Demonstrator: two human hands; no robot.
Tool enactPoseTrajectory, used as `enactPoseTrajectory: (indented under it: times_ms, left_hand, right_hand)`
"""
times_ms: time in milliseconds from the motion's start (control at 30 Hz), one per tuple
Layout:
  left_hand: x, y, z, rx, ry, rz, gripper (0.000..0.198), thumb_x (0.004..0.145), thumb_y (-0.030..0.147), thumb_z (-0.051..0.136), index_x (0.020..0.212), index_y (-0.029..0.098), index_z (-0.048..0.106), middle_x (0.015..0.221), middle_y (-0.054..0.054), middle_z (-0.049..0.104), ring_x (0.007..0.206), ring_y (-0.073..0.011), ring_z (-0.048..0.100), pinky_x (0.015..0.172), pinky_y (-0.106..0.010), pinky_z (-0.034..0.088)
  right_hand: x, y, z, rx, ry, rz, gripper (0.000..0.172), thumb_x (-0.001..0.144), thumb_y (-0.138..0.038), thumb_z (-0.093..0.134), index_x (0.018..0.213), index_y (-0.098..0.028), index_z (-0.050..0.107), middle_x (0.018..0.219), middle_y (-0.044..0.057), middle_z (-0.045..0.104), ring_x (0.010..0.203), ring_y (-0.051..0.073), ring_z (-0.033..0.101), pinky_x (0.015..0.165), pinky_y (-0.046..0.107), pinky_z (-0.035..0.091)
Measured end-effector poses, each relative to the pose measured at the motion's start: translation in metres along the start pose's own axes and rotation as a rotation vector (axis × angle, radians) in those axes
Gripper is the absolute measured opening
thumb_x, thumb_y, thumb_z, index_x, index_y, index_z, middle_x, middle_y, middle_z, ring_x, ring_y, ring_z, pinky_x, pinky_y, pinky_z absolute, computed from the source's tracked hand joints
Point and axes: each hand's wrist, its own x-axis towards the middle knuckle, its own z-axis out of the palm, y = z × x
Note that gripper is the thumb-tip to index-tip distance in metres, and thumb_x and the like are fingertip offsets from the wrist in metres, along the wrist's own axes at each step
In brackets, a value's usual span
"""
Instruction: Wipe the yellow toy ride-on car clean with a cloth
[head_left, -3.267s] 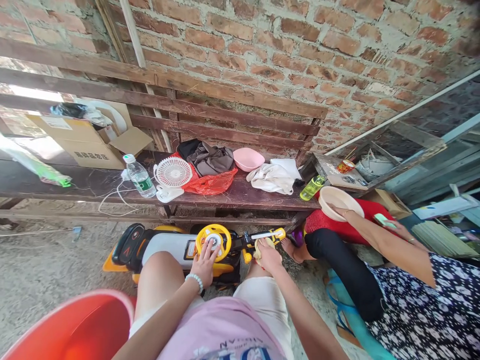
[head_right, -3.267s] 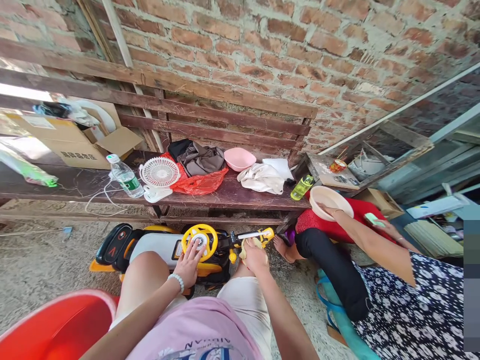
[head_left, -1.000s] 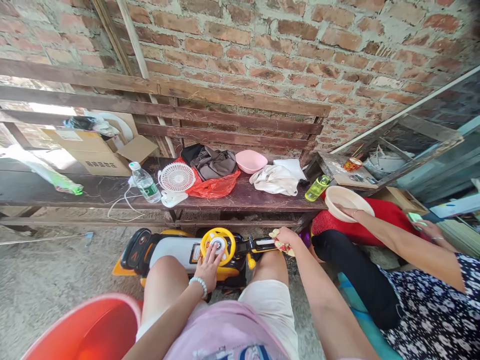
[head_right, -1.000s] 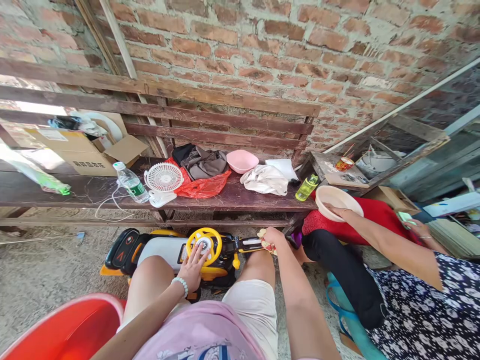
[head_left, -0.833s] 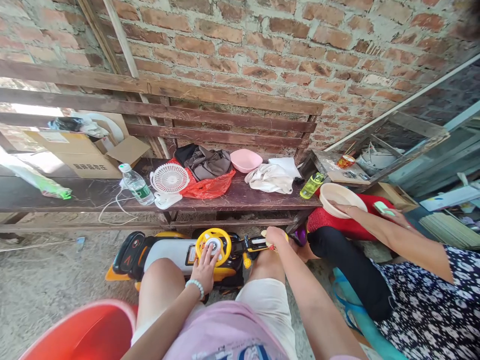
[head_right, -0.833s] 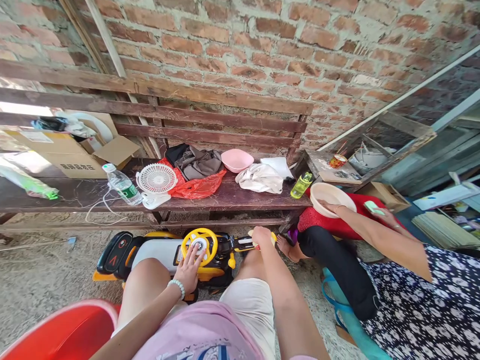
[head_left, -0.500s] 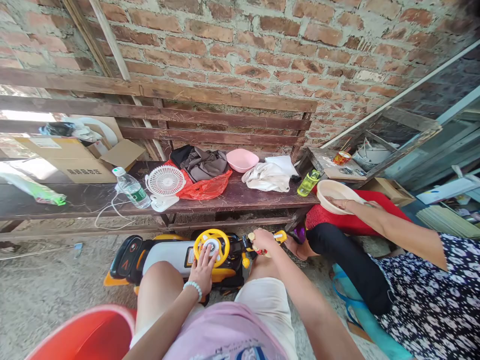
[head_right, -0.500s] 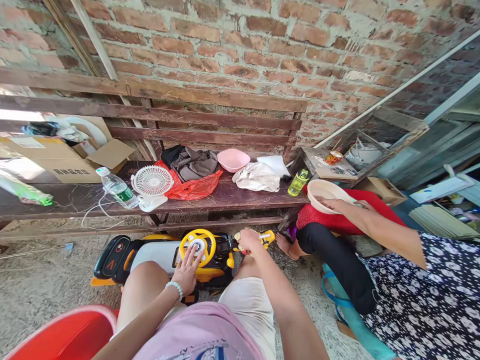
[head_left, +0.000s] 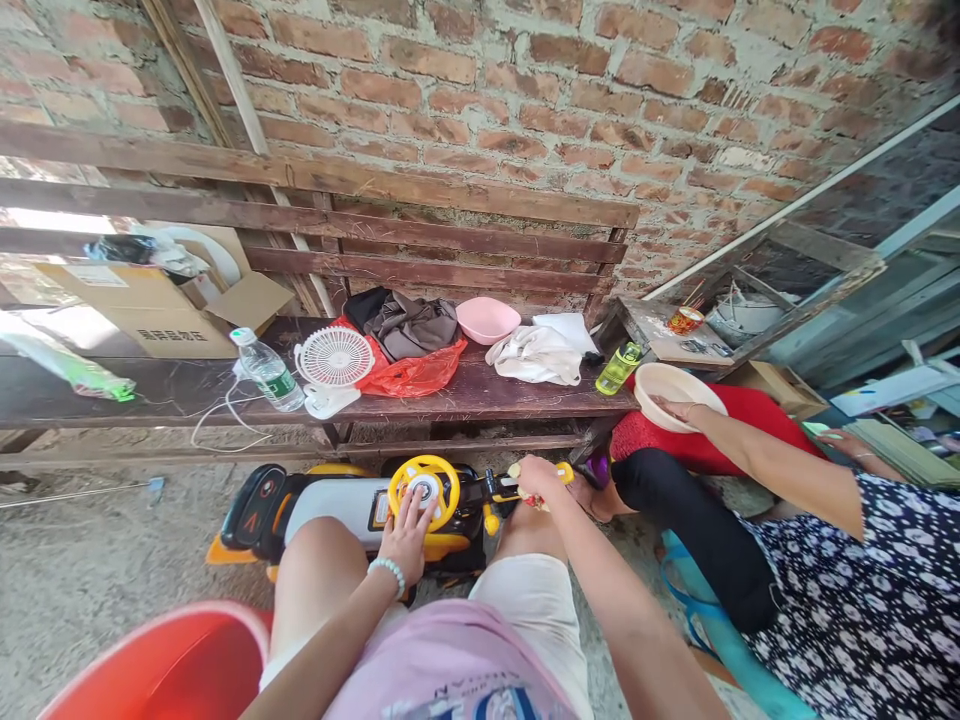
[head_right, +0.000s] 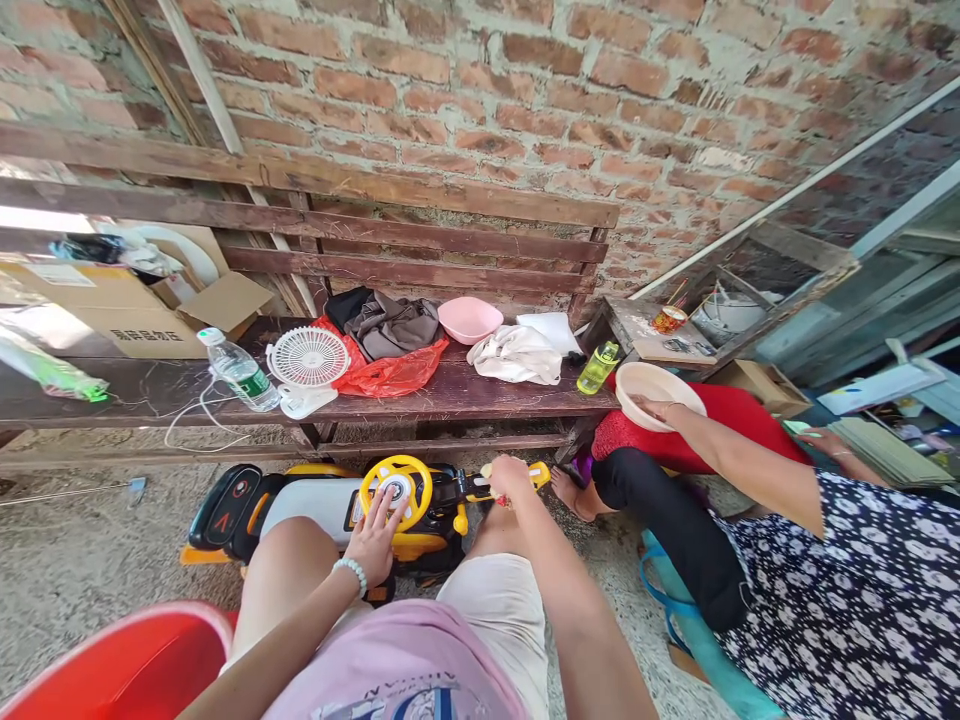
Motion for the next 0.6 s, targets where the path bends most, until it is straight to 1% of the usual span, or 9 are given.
enactPoseTrajectory:
  times_ms: [100, 167, 233, 267, 333, 400, 467, 533, 600]
  left_hand:
    - [0.001, -0.001, 0.001, -0.004, 0.0, 0.004, 0.103, 0.08, 0.007, 0.056, 0.166, 0.03, 0.005, 0.174, -0.006, -0.01, 0.161, -0.0314, -0.007, 0.122, -0.053, 0.031]
    - [0.001, -0.001, 0.001, -0.004, 0.003, 0.006, 0.103, 0.08, 0.008, 0.056, 0.166, 0.03, 0.004, 0.174, -0.006, -0.01, 0.161, -0.0315, -0.007, 0.122, -0.054, 0.03]
    - [0.0, -0.002, 0.0, -0.003, 0.0, 0.007, 0.103, 0.08, 0.009, 0.057, 0.166, 0.03, 0.003, 0.174, -0.006, -0.01, 0.161, -0.0315, -0.007, 0.122, -0.054, 0.03]
    - [0.0, -0.001, -0.001, -0.004, -0.002, 0.008, 0.104, 0.08, 0.009, 0.057, 0.166, 0.031, 0.003, 0.174, -0.006, -0.01, 0.161, -0.0315, -0.008, 0.122, -0.054, 0.031]
    - [-0.001, -0.001, -0.002, -0.011, -0.003, 0.014, 0.104, 0.08, 0.008, 0.057, 0.166, 0.031, 0.003, 0.174, -0.006, -0.009, 0.161, -0.0315, -0.008, 0.121, -0.054, 0.032]
    - [-0.001, -0.001, -0.003, -0.017, 0.002, 0.019, 0.104, 0.08, 0.008, 0.057, 0.166, 0.031, 0.004, 0.174, -0.006, -0.008, 0.161, -0.0318, -0.007, 0.121, -0.054, 0.033]
    - [-0.002, 0.0, -0.004, -0.016, 0.005, 0.019, 0.103, 0.08, 0.008, 0.057, 0.166, 0.03, 0.006, 0.174, -0.007, -0.007, 0.161, -0.0321, -0.007, 0.121, -0.054, 0.032]
    - [-0.001, 0.0, -0.004, -0.015, 0.003, 0.018, 0.102, 0.081, 0.008, 0.058, 0.166, 0.029, 0.007, 0.174, -0.008, -0.006, 0.161, -0.0317, -0.005, 0.122, -0.053, 0.031]
    - [-0.002, 0.0, -0.005, -0.016, 0.001, 0.018, 0.101, 0.081, 0.008, 0.058, 0.166, 0.029, 0.007, 0.174, -0.008, -0.005, 0.161, -0.0317, -0.005, 0.122, -0.052, 0.031]
  right_hand:
    - [-0.002, -0.017, 0.006, 0.072, 0.027, -0.063, 0.021, 0.074, -0.015, 0.074, 0.094, -0.019, 0.079, 0.114, 0.015, 0.076, 0.109, 0.028, 0.071, 0.089, 0.031, 0.05]
    - [-0.005, -0.016, 0.008, 0.137, 0.056, -0.096, 0.021, 0.075, -0.015, 0.072, 0.094, -0.02, 0.078, 0.117, 0.012, 0.076, 0.109, 0.027, 0.07, 0.091, 0.03, 0.049]
    - [-0.011, -0.007, 0.011, 0.208, 0.079, -0.123, 0.023, 0.079, -0.017, 0.065, 0.098, -0.021, 0.077, 0.115, 0.009, 0.076, 0.105, 0.023, 0.071, 0.09, 0.029, 0.051]
    - [-0.015, 0.0, 0.013, 0.311, 0.095, -0.129, 0.025, 0.081, -0.019, 0.062, 0.101, -0.021, 0.077, 0.112, 0.008, 0.077, 0.102, 0.022, 0.071, 0.088, 0.029, 0.052]
    - [-0.023, 0.017, 0.018, 0.678, 0.135, -0.111, 0.029, 0.082, -0.027, 0.059, 0.104, -0.019, 0.076, 0.102, 0.006, 0.078, 0.092, 0.021, 0.072, 0.081, 0.031, 0.056]
    - [-0.031, 0.036, 0.025, 1.107, 0.201, -0.049, 0.032, 0.077, -0.038, 0.064, 0.099, -0.018, 0.077, 0.089, 0.006, 0.078, 0.081, 0.023, 0.072, 0.074, 0.034, 0.058]
    - [-0.036, 0.054, 0.032, 1.33, 0.307, 0.053, 0.038, 0.07, -0.047, 0.071, 0.092, -0.017, 0.077, 0.08, 0.006, 0.076, 0.074, 0.023, 0.07, 0.07, 0.035, 0.058]
    - [-0.039, 0.068, 0.036, 1.308, 0.449, 0.199, 0.042, 0.069, -0.051, 0.072, 0.092, -0.016, 0.076, 0.08, 0.007, 0.076, 0.075, 0.023, 0.071, 0.07, 0.034, 0.057]
    - [-0.04, 0.072, 0.04, 1.099, 0.515, 0.339, 0.042, 0.079, -0.051, 0.064, 0.098, -0.015, 0.075, 0.089, 0.01, 0.077, 0.083, 0.024, 0.072, 0.073, 0.032, 0.057]
